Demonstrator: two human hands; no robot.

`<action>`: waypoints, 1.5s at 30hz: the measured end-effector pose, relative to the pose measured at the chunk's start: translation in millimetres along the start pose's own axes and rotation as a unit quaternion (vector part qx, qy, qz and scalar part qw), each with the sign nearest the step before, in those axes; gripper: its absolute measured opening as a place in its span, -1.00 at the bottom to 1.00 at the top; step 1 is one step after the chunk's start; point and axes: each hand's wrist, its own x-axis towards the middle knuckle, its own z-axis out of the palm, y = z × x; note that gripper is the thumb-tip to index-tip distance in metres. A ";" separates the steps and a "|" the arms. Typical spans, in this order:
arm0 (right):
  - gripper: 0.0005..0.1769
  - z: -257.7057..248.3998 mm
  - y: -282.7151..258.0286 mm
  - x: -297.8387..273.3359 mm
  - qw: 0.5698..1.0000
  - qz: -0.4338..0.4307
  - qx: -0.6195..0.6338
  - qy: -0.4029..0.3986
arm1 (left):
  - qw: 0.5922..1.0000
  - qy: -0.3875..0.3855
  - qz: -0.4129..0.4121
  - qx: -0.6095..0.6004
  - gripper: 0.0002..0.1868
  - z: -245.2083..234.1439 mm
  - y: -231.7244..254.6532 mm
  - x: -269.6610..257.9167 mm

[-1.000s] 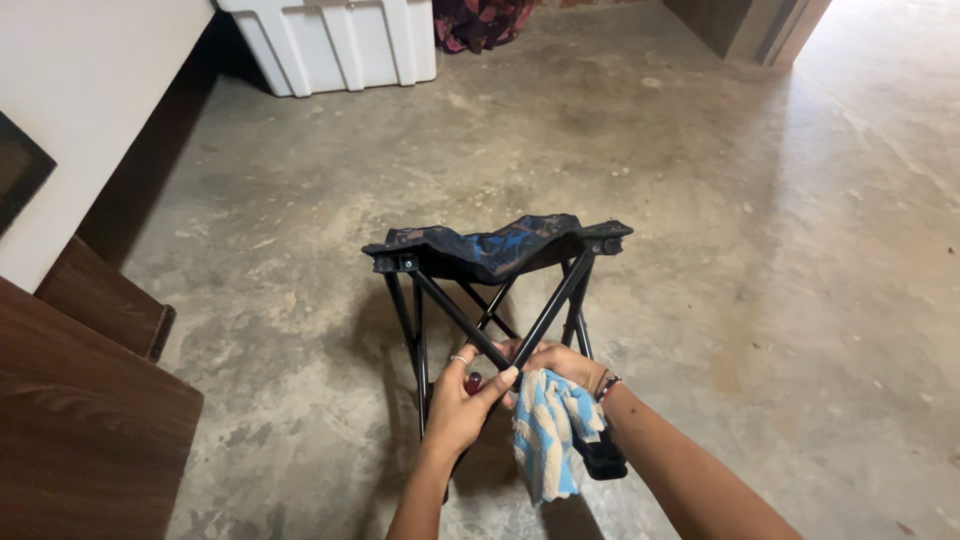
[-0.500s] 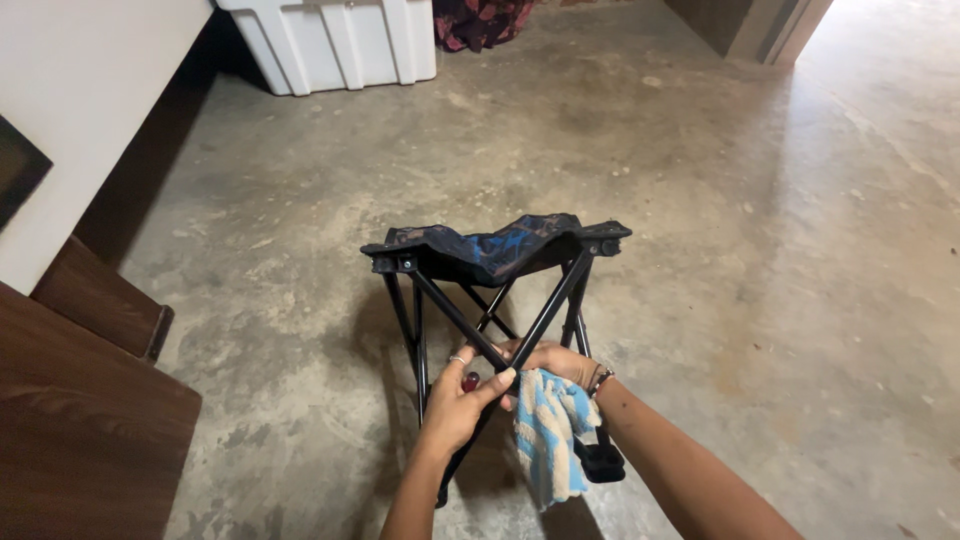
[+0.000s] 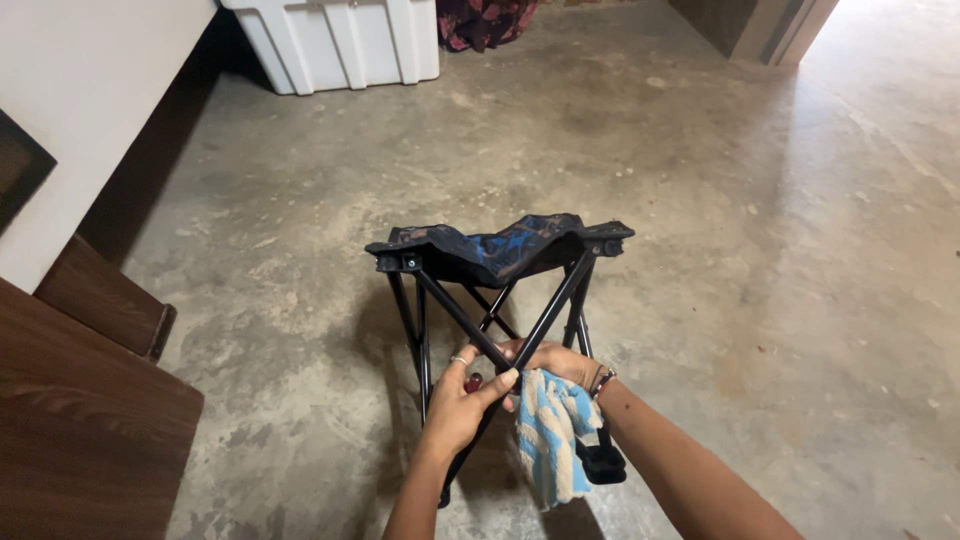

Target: The person wipes a white storage box and a folding stool with a cloth, then uses a screwdriver to loosen and remove screws from the stool's leg joints. The stool is partially disassembled as the clip ends.

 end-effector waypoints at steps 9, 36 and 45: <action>-0.39 -7.0 3.9 2.8 0.999 0.007 -0.001 -0.041 | 0.999 0.009 0.034 0.016 -0.42 -0.1 -7.8 3.9; -0.31 -12.8 8.4 8.6 0.999 -0.003 0.003 -0.036 | 1.000 0.005 0.023 -0.014 -0.47 -4.7 -13.5 12.2; -0.37 -18.8 10.4 17.0 1.000 0.010 -0.020 -0.011 | 0.999 -0.006 0.042 -0.002 -0.54 -3.9 -7.3 6.4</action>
